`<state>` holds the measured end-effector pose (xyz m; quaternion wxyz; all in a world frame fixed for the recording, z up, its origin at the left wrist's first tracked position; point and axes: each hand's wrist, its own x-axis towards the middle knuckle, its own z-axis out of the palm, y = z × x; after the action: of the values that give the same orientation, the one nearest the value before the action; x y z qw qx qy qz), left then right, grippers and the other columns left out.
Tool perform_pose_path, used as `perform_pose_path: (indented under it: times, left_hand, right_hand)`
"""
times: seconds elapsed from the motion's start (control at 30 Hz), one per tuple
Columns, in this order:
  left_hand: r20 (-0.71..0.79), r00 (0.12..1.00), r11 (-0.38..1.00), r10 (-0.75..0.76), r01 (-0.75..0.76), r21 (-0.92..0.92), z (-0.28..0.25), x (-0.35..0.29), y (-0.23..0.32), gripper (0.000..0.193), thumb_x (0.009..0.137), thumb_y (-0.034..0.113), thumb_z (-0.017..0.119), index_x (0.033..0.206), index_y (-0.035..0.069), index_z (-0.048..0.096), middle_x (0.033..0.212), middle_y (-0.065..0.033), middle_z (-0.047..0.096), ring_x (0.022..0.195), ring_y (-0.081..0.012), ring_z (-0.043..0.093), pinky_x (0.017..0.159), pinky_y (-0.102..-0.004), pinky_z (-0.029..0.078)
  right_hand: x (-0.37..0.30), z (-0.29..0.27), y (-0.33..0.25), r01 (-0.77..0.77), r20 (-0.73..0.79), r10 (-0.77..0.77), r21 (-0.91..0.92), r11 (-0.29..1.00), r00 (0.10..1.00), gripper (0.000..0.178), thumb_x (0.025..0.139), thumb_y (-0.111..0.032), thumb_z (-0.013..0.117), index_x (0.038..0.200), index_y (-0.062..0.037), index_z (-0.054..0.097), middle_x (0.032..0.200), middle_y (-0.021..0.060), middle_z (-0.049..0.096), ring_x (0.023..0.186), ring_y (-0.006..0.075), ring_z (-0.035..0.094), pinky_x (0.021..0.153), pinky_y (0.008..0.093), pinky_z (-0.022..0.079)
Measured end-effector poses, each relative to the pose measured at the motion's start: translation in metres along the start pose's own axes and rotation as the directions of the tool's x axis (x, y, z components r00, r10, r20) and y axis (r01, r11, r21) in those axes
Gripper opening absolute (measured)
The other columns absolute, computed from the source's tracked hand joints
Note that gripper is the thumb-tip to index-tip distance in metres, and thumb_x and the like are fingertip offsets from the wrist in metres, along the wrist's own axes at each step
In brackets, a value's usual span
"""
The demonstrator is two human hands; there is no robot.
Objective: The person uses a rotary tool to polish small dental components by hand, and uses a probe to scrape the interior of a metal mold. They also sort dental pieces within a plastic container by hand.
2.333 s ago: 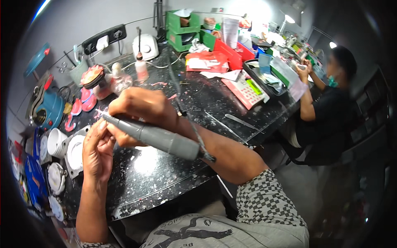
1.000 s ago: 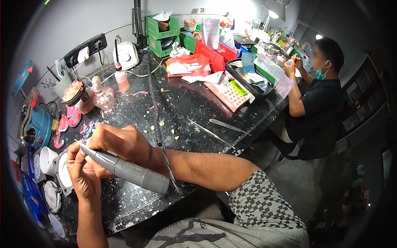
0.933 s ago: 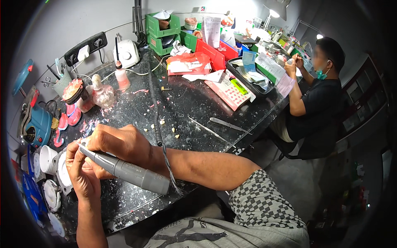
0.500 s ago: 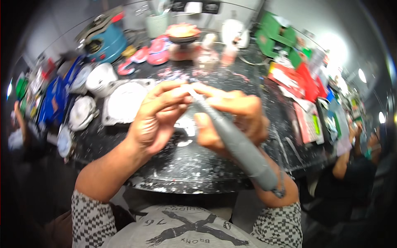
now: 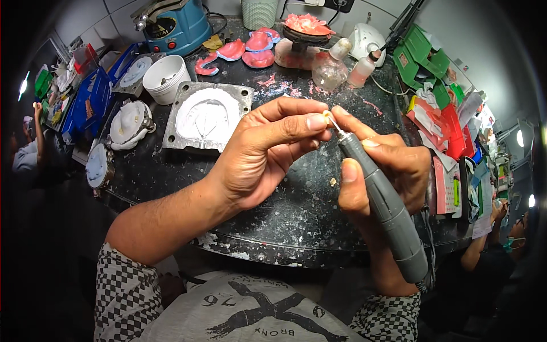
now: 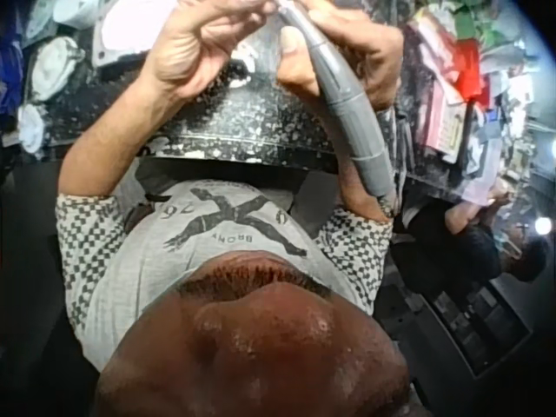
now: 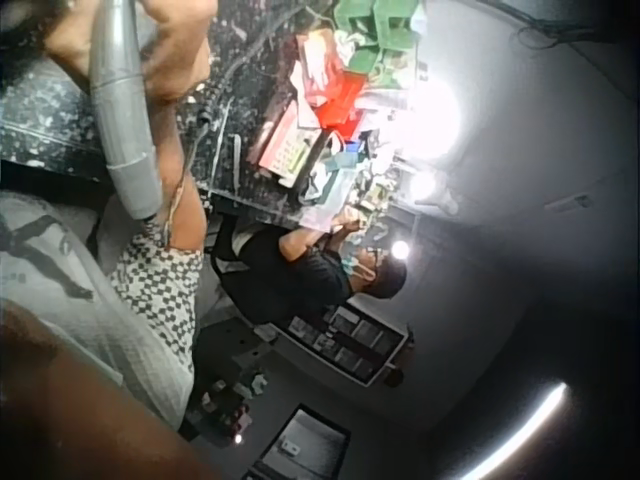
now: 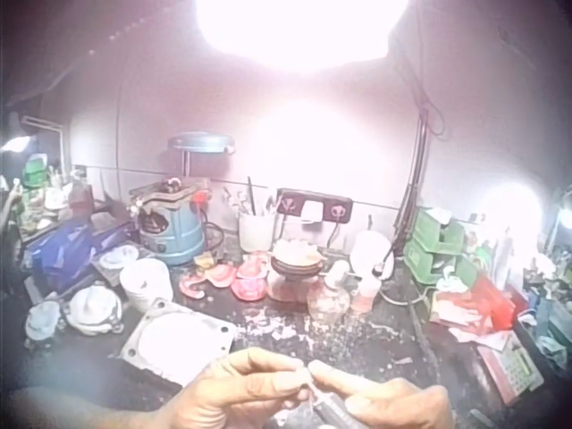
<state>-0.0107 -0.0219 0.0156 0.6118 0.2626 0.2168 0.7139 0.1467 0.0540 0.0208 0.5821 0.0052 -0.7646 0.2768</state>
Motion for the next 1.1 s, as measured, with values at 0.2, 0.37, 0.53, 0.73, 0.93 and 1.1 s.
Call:
perform_pose_path:
  times: [0.2, 0.37, 0.53, 0.73, 0.93, 1.1]
  left_hand:
    - [-0.019, 1.0, 1.0, -0.008, 0.007, -0.013, 0.002, -0.002, 0.001, 0.023, 0.091, 0.007, 0.067, 0.112, 0.001, 0.065, 0.098, -0.0089, 0.07, 0.09, -0.015, 0.067, 0.087, -0.028, 0.053]
    - [-0.022, 1.0, 1.0, -0.022, 0.021, -0.019, 0.002, -0.003, 0.002, 0.025, 0.09, 0.008, 0.068, 0.114, 0.001, 0.064, 0.098, -0.0089, 0.069, 0.09, -0.0152, 0.067, 0.088, -0.0285, 0.053]
    - [-0.037, 0.999, 1.0, -0.021, 0.021, 0.0, 0.002, -0.004, 0.002, 0.028, 0.089, 0.01, 0.069, 0.115, 0.001, 0.062, 0.097, -0.0091, 0.069, 0.089, -0.0155, 0.067, 0.089, -0.0293, 0.053]
    - [-0.045, 0.999, 1.0, -0.023, 0.024, 0.007, 0.002, -0.003, 0.003, 0.03, 0.088, 0.01, 0.069, 0.115, 0.001, 0.062, 0.098, -0.0092, 0.069, 0.09, -0.0162, 0.067, 0.09, -0.0298, 0.053]
    - [0.055, 0.999, 0.998, 0.0, 0.004, -0.058, -0.004, -0.003, 0.002, 0.02, 0.093, 0.008, 0.066, 0.111, 0.0, 0.067, 0.103, -0.0109, 0.071, 0.096, -0.0161, 0.068, 0.089, -0.0262, 0.053]
    - [0.026, 1.0, 0.999, 0.01, -0.009, -0.041, -0.002, -0.002, 0.001, 0.02, 0.092, 0.008, 0.066, 0.11, 0.0, 0.068, 0.103, -0.0113, 0.071, 0.096, -0.0168, 0.068, 0.09, -0.0265, 0.053]
  right_hand:
    - [0.001, 0.001, -0.005, 0.007, -0.009, -0.007, 0.006, 1.0, 1.0, 0.041, 0.073, 0.008, 0.074, 0.105, 0.0054, 0.048, 0.095, 0.0252, 0.067, 0.101, 0.0379, 0.07, 0.078, 0.0313, 0.058]
    - [0.001, 0.0, -0.011, -0.119, 0.075, 0.119, 0.0, 0.993, 0.99, 0.032, 0.087, 0.0, 0.065, 0.11, -0.0005, 0.043, 0.096, 0.0162, 0.058, 0.111, 0.0458, 0.064, 0.094, 0.0422, 0.052]
    - [0.001, -0.001, -0.009, -0.104, 0.083, 0.103, 0.008, 0.995, 0.991, 0.032, 0.087, 0.001, 0.066, 0.11, -0.0011, 0.044, 0.096, 0.0157, 0.059, 0.111, 0.0446, 0.064, 0.094, 0.0406, 0.053]
    - [0.0, 0.003, 0.003, 0.029, 0.014, -0.03, 0.028, 0.999, 0.999, 0.041, 0.075, 0.009, 0.074, 0.106, 0.006, 0.047, 0.095, 0.0254, 0.065, 0.101, 0.0385, 0.07, 0.08, 0.0335, 0.06]
    - [0.0, 0.002, -0.008, -0.107, 0.072, 0.105, 0.017, 0.994, 0.992, 0.031, 0.087, 0.002, 0.065, 0.11, -0.001, 0.044, 0.095, 0.0163, 0.06, 0.11, 0.0431, 0.065, 0.09, 0.0372, 0.054]
    - [0.002, 0.0, -0.008, -0.104, 0.085, 0.104, -0.002, 0.995, 0.991, 0.031, 0.087, 0.002, 0.065, 0.109, -0.0006, 0.043, 0.095, 0.0166, 0.06, 0.109, 0.0427, 0.065, 0.089, 0.0376, 0.054]
